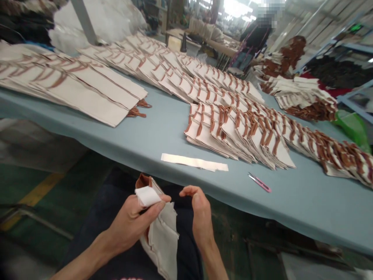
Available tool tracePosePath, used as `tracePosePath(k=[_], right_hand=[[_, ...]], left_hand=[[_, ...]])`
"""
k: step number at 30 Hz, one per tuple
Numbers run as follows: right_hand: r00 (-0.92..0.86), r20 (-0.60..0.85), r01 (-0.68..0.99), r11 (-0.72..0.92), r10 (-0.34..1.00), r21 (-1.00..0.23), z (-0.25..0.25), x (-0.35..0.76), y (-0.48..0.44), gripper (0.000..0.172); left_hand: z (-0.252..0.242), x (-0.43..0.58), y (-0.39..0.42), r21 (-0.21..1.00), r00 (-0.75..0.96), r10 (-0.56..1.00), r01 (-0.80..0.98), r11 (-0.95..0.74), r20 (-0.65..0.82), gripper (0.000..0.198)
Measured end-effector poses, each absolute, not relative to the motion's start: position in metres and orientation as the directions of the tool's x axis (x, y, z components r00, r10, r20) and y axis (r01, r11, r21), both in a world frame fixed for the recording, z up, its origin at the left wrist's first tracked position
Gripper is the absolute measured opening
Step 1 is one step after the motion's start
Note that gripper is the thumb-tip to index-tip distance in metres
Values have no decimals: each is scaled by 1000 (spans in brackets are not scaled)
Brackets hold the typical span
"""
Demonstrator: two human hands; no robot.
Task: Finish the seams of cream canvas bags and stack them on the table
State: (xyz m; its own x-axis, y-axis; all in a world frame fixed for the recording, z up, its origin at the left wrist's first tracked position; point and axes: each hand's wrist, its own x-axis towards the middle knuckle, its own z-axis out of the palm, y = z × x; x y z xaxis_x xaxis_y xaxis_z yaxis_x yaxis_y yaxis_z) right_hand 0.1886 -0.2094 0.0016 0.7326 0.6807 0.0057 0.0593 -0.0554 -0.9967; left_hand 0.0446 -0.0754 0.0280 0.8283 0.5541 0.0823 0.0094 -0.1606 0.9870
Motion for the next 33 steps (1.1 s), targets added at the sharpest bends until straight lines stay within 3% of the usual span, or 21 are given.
tracePosePath(k=[4,8,17,20,23,27,33], right_hand=[[537,46,234,-96,843,-968,22,181,-194,36],[471,17,179,-77,882,-981,42,164,-171,11],[496,-82,51,-123,865,-991,35,142,-156,24],[488,-171,-92,-145,856,-985,29,134,-152,29],[467,-263,-356,-92,844,-930,21,127,-145,35],[457,-350,-679,67,818,-731,8,124,-136,37],[330,-524,-883,60,785,-465,-10,121,-131,43]], left_hand=[[27,44,-79,960,859,506,68,-272,82,30],[23,46,-83,960,879,468,48,-277,91,28],[14,35,-83,985,838,546,89,-145,5,28],[10,26,-87,982,812,580,155,-106,-65,29],[8,11,-92,972,724,661,234,32,-196,31],[2,-19,-91,950,563,777,278,141,-280,33],[-21,-56,-97,927,609,739,372,56,-289,41]])
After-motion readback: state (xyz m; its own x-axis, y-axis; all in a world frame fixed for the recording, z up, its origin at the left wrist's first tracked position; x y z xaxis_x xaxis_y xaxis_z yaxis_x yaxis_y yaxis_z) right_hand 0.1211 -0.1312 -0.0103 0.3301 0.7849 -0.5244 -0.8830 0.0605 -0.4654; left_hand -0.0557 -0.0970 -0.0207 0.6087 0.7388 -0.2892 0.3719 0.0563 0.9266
